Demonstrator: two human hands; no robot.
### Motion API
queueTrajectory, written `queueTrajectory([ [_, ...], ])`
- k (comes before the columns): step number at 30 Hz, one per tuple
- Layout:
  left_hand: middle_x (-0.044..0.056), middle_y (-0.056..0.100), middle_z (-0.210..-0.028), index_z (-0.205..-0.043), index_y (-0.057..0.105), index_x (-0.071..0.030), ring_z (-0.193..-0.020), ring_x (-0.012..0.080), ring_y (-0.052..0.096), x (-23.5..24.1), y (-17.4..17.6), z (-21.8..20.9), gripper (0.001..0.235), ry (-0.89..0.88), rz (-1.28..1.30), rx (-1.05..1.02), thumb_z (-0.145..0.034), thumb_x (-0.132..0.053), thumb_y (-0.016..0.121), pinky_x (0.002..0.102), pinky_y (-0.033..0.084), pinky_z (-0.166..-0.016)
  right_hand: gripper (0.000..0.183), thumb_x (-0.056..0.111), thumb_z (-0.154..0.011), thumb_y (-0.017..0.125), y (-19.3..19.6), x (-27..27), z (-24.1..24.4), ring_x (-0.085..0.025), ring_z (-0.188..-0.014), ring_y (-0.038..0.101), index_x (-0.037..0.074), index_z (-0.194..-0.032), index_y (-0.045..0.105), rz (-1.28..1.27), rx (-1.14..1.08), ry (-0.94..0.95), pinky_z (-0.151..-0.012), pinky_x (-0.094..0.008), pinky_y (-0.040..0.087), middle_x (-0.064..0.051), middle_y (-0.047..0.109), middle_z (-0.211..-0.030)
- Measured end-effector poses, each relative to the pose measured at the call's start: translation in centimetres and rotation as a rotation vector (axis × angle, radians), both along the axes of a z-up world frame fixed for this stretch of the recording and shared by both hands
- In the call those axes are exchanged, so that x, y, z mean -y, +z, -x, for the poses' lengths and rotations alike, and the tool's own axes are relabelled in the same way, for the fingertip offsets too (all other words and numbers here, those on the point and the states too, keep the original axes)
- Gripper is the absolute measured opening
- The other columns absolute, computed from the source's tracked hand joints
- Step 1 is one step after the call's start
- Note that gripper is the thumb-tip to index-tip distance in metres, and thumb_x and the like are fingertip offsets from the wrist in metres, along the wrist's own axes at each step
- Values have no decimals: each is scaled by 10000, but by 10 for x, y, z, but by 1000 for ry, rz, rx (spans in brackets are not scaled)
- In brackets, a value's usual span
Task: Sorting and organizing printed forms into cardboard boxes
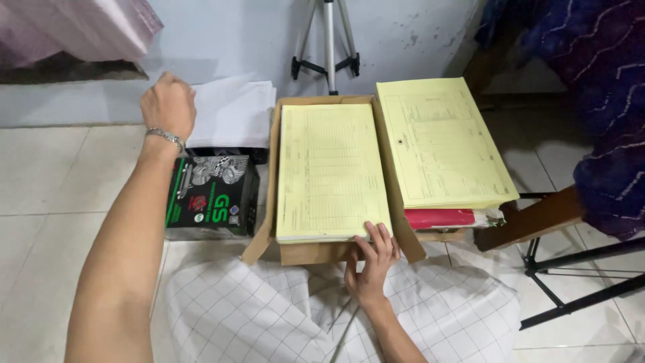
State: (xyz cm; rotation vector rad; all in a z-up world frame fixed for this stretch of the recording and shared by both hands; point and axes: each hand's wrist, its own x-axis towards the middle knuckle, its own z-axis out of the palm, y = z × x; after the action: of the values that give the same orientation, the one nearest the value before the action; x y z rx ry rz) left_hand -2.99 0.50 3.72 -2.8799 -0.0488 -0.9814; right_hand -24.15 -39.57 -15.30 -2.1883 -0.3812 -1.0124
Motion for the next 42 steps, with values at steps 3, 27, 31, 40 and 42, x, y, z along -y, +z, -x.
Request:
queueTrajectory([
  [3, 99, 712, -971, -942, 782, -48, -689, 281, 658, 19, 36, 26, 112, -105, 22, 28, -949, -111, 689, 398, 544, -690, 588, -35, -738, 630, 15, -2, 10, -315, -1521, 326, 117, -1296, 522, -11, -8, 4, -1242, -538, 196, -102, 455, -1545],
  [27, -33, 771, -1062, -961, 781, -173, -1149, 180, 651, 163, -65, 204, 179, -733, 276, -174, -792, -123, 749, 409, 437, -1092, 622, -97, -914, 591, 75, 24, 38, -400, -1524, 371, 61, -1485, 401, -159, 69, 89, -1256, -485, 370, -252, 308, -1634],
  [31, -35, 772, -1062, -956, 781, -192, -1171, 182, 639, 162, -66, 208, 168, -727, 300, -193, -796, -156, 744, 427, 413, -1103, 518, -105, -865, 605, 72, 17, 39, -413, -1514, 383, 16, -1367, 556, -140, -9, 102, -1243, -466, 383, -245, 348, -1609],
  [40, -15, 758, -1088, -1021, 754, -117, -1140, 194, 653, 164, -56, 219, 234, -699, 253, -54, -798, -52, 728, 456, 409, -1125, 378, -82, -907, 644, 60, 12, 27, -340, -1493, 410, 64, -1254, 680, -78, -19, 65, -1244, -449, 380, -151, 515, -1503],
  [42, -9, 747, -1093, -1051, 741, -93, -1143, 201, 644, 165, -59, 220, 248, -674, 237, -26, -809, -42, 715, 469, 390, -1134, 437, -90, -886, 627, 58, 11, 28, -337, -1502, 400, 71, -1291, 664, -70, -50, 81, -1250, -466, 355, -152, 512, -1514],
])
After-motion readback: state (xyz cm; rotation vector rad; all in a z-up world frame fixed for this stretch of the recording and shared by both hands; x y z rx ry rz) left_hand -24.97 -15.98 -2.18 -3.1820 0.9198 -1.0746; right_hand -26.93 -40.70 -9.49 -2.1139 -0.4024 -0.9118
